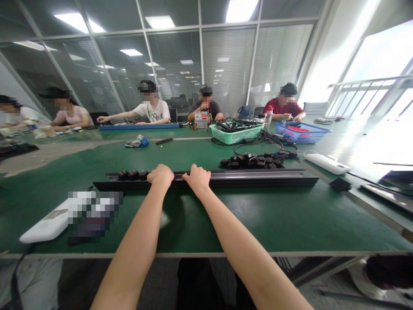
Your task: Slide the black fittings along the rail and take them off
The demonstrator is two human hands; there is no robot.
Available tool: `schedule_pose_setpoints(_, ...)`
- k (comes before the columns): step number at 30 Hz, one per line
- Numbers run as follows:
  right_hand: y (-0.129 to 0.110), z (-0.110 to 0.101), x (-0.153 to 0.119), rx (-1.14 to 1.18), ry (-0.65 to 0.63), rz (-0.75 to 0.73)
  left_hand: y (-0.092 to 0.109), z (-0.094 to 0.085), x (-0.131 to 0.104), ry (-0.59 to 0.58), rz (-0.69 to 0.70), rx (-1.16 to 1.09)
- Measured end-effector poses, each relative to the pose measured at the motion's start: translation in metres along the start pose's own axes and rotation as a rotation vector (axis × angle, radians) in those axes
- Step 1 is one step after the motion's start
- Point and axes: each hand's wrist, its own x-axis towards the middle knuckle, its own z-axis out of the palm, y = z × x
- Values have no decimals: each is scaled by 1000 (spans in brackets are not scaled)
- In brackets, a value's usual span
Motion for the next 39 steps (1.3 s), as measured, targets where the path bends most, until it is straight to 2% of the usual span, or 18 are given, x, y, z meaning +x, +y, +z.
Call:
schedule_pose_setpoints(10,-3,-2,-2,33,6,88,-1,-1,-3,-6,6,-1)
schedule_pose_setpoints(39,0,-13,-2,12,-65,70,-2,-2,-3,14,22,-20)
